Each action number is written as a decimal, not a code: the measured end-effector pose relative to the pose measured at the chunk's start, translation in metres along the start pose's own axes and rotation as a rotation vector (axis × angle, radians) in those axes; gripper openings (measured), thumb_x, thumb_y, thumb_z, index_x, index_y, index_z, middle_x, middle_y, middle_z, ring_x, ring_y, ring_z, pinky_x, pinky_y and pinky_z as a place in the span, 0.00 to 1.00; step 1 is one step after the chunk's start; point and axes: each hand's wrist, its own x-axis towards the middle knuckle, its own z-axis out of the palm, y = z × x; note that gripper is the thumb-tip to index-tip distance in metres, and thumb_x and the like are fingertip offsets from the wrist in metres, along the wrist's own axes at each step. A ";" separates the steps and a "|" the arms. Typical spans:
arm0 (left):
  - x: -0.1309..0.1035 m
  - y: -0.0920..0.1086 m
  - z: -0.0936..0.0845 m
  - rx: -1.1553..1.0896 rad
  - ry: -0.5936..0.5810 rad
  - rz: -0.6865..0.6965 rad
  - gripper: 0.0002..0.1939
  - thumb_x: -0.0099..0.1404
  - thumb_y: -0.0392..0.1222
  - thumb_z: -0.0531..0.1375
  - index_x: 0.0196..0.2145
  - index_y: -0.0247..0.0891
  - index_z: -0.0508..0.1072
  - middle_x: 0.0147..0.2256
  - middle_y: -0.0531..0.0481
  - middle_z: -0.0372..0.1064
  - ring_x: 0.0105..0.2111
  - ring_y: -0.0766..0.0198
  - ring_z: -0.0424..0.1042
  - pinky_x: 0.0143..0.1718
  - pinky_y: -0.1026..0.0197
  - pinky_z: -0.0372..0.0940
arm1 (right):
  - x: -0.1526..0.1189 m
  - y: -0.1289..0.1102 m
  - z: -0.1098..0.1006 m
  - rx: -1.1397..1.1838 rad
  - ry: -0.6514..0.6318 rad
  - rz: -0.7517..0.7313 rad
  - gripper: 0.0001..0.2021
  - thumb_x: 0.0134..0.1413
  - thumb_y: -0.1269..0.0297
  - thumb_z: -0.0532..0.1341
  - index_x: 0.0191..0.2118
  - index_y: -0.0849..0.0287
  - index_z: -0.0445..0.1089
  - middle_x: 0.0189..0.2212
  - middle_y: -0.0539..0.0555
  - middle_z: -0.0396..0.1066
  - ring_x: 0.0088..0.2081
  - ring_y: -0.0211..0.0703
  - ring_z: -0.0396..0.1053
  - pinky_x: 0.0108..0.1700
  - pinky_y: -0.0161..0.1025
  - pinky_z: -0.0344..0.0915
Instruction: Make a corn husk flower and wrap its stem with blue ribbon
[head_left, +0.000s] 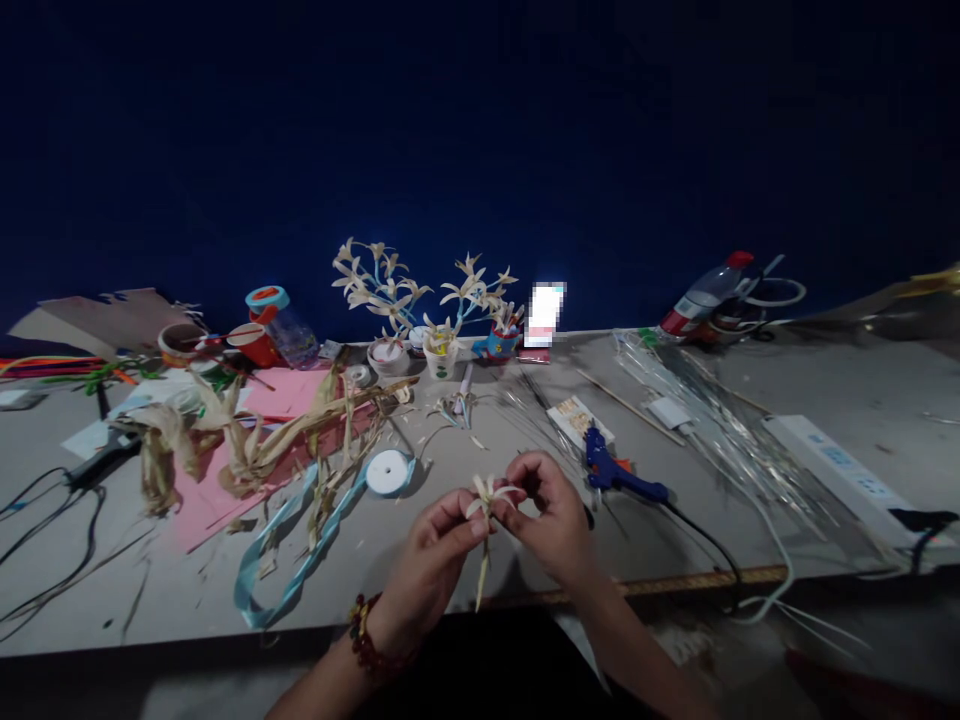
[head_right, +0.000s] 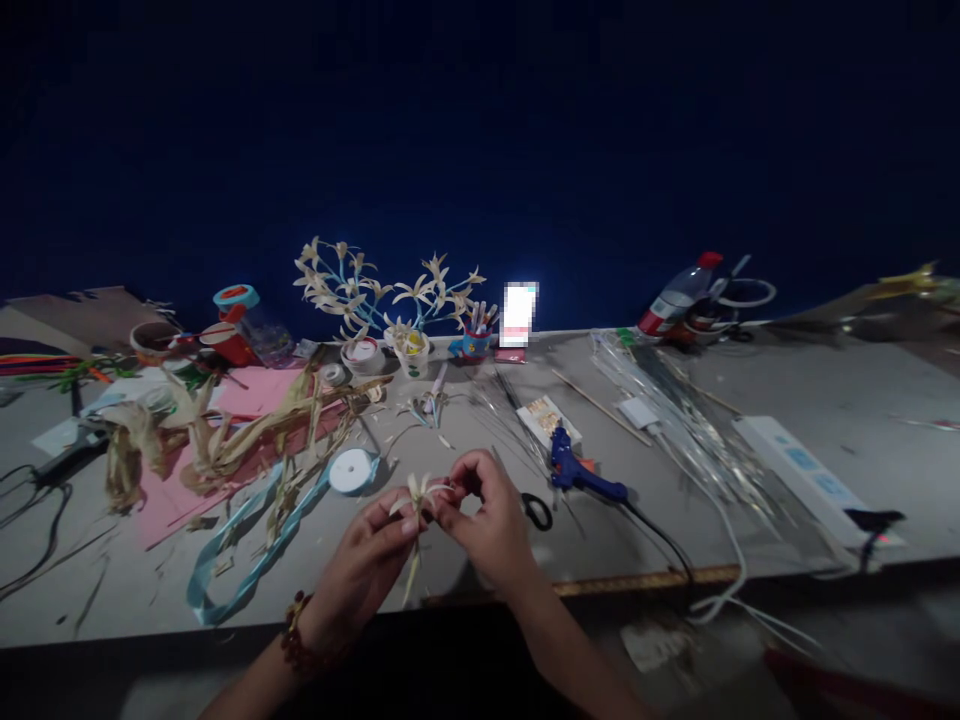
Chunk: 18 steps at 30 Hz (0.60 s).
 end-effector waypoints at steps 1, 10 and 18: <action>0.000 -0.001 0.000 -0.002 -0.010 -0.009 0.07 0.56 0.39 0.72 0.27 0.36 0.77 0.30 0.50 0.73 0.35 0.64 0.71 0.44 0.63 0.64 | 0.000 -0.001 0.001 -0.015 -0.002 -0.001 0.12 0.51 0.62 0.69 0.35 0.54 0.64 0.27 0.46 0.65 0.28 0.38 0.67 0.31 0.34 0.65; -0.001 -0.002 -0.006 0.015 0.017 -0.004 0.08 0.57 0.41 0.71 0.28 0.36 0.77 0.37 0.45 0.77 0.42 0.57 0.73 0.50 0.58 0.63 | -0.002 0.004 -0.009 -0.043 -0.085 -0.099 0.08 0.58 0.63 0.67 0.41 0.54 0.68 0.34 0.50 0.70 0.33 0.39 0.70 0.36 0.36 0.69; 0.004 -0.010 -0.007 0.083 0.128 0.082 0.10 0.54 0.42 0.74 0.28 0.37 0.78 0.31 0.51 0.75 0.36 0.63 0.73 0.44 0.62 0.64 | -0.006 0.004 0.007 0.105 0.081 -0.174 0.08 0.58 0.62 0.67 0.38 0.53 0.66 0.33 0.49 0.68 0.32 0.39 0.71 0.34 0.34 0.70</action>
